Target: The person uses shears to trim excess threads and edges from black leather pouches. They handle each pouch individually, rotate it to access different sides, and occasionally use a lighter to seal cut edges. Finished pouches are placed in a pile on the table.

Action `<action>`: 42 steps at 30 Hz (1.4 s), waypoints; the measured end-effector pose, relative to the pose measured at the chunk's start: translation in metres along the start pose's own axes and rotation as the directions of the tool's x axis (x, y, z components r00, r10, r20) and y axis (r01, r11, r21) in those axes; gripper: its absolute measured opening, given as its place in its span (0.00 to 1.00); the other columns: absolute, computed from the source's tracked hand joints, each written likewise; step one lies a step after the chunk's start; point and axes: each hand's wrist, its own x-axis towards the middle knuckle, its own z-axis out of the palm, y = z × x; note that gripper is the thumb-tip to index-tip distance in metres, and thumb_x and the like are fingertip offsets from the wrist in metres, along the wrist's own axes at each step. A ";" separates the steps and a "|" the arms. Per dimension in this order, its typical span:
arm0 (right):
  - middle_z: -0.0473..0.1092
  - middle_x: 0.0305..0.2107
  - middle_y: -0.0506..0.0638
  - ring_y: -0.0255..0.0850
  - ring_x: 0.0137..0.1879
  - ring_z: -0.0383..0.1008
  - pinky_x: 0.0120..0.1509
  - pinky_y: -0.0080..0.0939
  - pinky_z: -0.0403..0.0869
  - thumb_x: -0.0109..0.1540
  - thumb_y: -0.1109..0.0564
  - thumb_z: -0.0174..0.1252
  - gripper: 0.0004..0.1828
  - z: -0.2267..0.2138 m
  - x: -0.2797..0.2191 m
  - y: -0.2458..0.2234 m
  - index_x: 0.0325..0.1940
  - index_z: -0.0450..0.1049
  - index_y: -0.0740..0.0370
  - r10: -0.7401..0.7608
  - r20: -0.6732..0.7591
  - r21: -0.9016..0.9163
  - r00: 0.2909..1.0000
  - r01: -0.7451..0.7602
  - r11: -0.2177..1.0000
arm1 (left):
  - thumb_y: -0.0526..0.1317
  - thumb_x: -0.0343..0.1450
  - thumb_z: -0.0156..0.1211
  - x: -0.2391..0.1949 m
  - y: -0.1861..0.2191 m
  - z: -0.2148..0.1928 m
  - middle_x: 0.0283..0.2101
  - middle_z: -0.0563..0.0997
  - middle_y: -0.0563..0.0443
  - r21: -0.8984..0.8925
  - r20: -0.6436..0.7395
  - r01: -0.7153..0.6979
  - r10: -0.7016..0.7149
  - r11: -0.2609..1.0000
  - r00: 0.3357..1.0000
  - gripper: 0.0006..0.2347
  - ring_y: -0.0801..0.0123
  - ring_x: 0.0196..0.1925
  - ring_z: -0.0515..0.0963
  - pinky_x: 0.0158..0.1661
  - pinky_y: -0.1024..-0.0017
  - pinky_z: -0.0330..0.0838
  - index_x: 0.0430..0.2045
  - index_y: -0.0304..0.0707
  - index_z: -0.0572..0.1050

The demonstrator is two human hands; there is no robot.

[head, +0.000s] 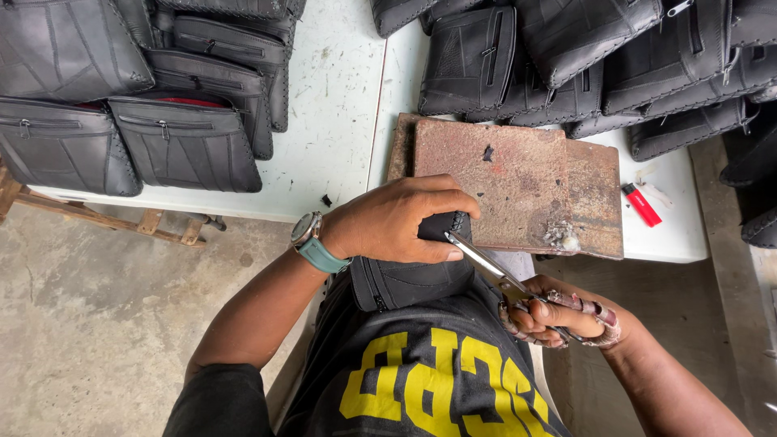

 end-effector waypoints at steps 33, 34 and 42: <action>0.62 0.19 0.42 0.28 0.22 0.61 0.21 0.29 0.57 0.49 0.23 0.69 0.39 -0.045 -0.007 -0.037 0.28 0.69 0.62 0.124 0.123 -0.189 0.985 -0.100 0.977 | 0.51 0.60 0.74 0.008 -0.005 0.006 0.42 0.81 0.49 0.041 0.019 -0.071 0.071 0.997 0.997 0.25 0.61 0.43 0.84 0.45 0.66 0.79 0.45 0.36 0.76; 0.62 0.18 0.42 0.28 0.21 0.60 0.20 0.30 0.56 0.47 0.25 0.71 0.38 -0.047 -0.007 -0.035 0.26 0.69 0.62 0.150 0.067 -0.238 0.986 -0.131 0.963 | 0.50 0.60 0.74 0.008 -0.004 0.005 0.43 0.81 0.49 0.041 0.011 -0.080 0.080 0.996 0.997 0.25 0.60 0.44 0.84 0.45 0.66 0.79 0.46 0.36 0.76; 0.63 0.21 0.43 0.35 0.28 0.61 0.32 0.34 0.59 0.46 0.31 0.77 0.33 -0.061 -0.021 -0.011 0.24 0.69 0.59 -0.041 0.061 -0.465 0.997 0.064 0.883 | 0.49 0.59 0.77 0.006 -0.003 0.003 0.46 0.80 0.47 0.047 -0.030 -0.111 0.113 0.993 0.993 0.27 0.57 0.49 0.83 0.52 0.63 0.76 0.48 0.37 0.74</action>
